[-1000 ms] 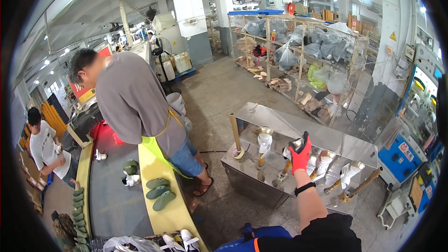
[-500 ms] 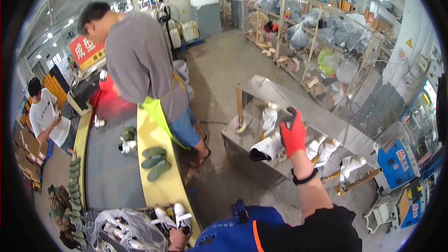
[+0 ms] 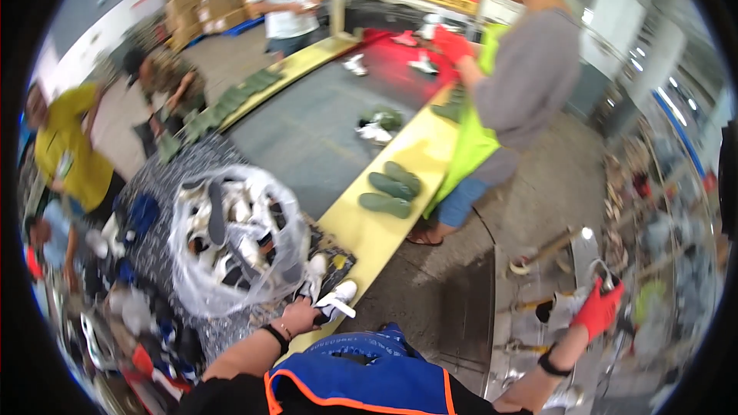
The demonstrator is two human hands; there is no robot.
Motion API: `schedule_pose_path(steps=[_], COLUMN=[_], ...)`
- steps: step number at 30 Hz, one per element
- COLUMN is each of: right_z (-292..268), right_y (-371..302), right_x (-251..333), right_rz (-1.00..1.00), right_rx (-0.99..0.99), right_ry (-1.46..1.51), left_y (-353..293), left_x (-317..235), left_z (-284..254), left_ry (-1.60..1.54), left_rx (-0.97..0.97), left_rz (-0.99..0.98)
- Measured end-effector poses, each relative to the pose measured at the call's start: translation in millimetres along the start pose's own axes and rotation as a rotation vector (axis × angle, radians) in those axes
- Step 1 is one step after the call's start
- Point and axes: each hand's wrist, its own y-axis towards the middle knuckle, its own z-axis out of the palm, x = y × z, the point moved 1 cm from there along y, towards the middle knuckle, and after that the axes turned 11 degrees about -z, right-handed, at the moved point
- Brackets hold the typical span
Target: The recorder extracts shoes from a plastic bag and places them onto industrial shoe lasts for shaping or drying on a production line.
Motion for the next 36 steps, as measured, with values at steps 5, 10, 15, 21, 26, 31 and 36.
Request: schedule_pose_path(steps=[5, 10, 15, 21, 26, 31, 36], right_z=[56.4, 169.1, 212.9, 219.9, 267.9, 294.8, 292.4], right_y=[-13.6, -87.7, -161.7, -181.3, -188.1, -210.9, -247.9], right_x=[64.3, 177.4, 340.0, 520.6, 538.0, 440.1, 272.6], right_rz=[-0.41, -0.917, -1.071, -0.493, -0.353, -0.518, 0.083], right_rx=[0.284, 1.121, 1.204, 0.99, 0.892, 0.996, 1.459], right_ry=[0.999, 0.052, 0.23, 1.15, 1.254, 0.916, 1.073], left_y=[-4.6, -5.6, 5.9, 7.9, -2.9, 0.4, 12.9], left_x=[7.4, 1.1, 5.6, 9.9, 9.0, 13.0, 15.9], left_z=[9.0, -3.3, 4.3, 18.7, 7.1, 20.2, 8.8], left_ry=[-0.076, -0.098, -0.121, -0.245, -0.217, -0.309, -0.516], left_rx=[-0.018, 0.041, 0.018, -0.159, -0.039, -0.018, -0.106], left_rz=[0.017, -0.014, 0.023, 0.033, 0.036, 0.046, 0.131])
